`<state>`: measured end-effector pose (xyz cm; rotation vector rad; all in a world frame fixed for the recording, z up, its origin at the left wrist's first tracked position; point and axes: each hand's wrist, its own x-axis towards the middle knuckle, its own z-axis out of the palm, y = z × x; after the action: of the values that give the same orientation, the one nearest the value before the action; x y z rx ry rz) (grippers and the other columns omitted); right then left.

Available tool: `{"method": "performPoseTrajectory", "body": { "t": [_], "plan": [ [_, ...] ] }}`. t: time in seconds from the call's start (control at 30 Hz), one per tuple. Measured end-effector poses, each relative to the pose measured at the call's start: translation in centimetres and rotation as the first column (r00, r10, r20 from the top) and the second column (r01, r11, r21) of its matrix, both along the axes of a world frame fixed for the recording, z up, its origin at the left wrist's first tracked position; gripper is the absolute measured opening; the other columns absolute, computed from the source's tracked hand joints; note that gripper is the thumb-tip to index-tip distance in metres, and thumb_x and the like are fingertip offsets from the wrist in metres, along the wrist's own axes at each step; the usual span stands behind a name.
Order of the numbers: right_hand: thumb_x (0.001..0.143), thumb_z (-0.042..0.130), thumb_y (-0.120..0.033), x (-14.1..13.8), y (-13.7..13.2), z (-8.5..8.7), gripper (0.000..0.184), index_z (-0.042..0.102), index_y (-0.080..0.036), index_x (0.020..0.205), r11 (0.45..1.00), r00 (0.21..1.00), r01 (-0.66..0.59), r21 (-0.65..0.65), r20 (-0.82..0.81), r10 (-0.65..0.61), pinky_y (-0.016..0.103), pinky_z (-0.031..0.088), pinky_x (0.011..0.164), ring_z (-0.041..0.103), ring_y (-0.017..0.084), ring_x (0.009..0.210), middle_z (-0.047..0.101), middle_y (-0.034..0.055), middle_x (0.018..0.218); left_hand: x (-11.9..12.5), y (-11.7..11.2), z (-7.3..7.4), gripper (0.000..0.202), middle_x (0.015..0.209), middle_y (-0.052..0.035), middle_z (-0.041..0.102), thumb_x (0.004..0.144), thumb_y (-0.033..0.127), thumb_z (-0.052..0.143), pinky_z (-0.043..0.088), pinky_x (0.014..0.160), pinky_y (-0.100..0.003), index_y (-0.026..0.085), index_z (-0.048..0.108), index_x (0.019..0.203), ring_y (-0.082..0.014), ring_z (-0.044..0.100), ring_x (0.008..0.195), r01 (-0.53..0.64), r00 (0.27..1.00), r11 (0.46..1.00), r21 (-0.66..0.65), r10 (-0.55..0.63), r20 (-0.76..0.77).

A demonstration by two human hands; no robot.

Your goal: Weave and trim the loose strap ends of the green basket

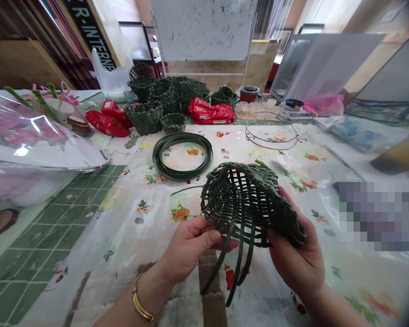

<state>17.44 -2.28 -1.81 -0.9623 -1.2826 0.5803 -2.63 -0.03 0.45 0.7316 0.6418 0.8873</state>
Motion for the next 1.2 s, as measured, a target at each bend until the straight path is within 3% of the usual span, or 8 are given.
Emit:
{"method": "performPoseTrajectory", "body": {
  "t": [0.27, 0.5, 0.9, 1.2],
  "plan": [
    [0.087, 0.053, -0.001, 0.0, -0.1, 0.0, 0.054, 0.055, -0.038, 0.128, 0.999, 0.998, -0.041, -0.001, -0.04, 0.041, 0.052, 0.027, 0.116, 0.031, 0.024, 0.141, 0.042, -0.0035, 0.15, 0.2, 0.0, -0.1, 0.015, 0.087, -0.0039, 0.075, 0.079, 0.024, 0.074, 0.06, 0.073, -0.025, 0.016, 0.074, 0.092, -0.0177, 0.073, 0.077, -0.022, 1.0, 1.0, 0.005, 0.021, 0.014],
    [0.086, 0.054, -0.001, 0.1, -0.1, -0.2, 0.054, 0.055, -0.036, 0.127, 0.999, 0.999, -0.037, 0.007, -0.002, 0.037, 0.053, 0.027, 0.115, 0.031, 0.024, 0.141, 0.042, -0.0016, 0.15, 0.6, -0.1, 0.1, 0.016, 0.084, -0.0034, 0.075, 0.076, 0.025, 0.076, 0.06, 0.071, -0.025, 0.016, 0.074, 0.089, -0.0173, 0.074, 0.073, -0.06, 0.998, 0.998, -0.03, 0.06, 0.004],
    [0.087, 0.056, -0.007, -0.3, 0.4, -1.6, 0.053, 0.053, -0.041, 0.128, 0.998, 0.993, -0.002, -0.058, -0.121, -0.005, 0.064, 0.021, 0.113, 0.035, 0.028, 0.139, 0.045, -0.0024, 0.148, 1.2, -0.2, 0.7, 0.021, 0.086, -0.0022, 0.074, 0.074, 0.028, 0.077, 0.058, 0.068, -0.021, 0.016, 0.073, 0.091, -0.0137, 0.072, 0.07, -0.111, 0.993, 0.992, -0.059, 0.108, -0.052],
    [0.086, 0.056, -0.007, -0.5, -0.1, -0.2, 0.05, 0.057, -0.038, 0.125, 0.997, 1.0, 0.018, -0.077, -0.013, -0.019, 0.061, 0.024, 0.114, 0.034, 0.029, 0.14, 0.043, -0.0015, 0.149, 0.8, 0.0, 0.5, 0.025, 0.09, -0.0037, 0.073, 0.074, 0.03, 0.077, 0.058, 0.072, -0.025, 0.014, 0.07, 0.093, -0.0151, 0.072, 0.072, -0.08, 0.992, 0.995, -0.053, 0.074, -0.106]
  ]
}}
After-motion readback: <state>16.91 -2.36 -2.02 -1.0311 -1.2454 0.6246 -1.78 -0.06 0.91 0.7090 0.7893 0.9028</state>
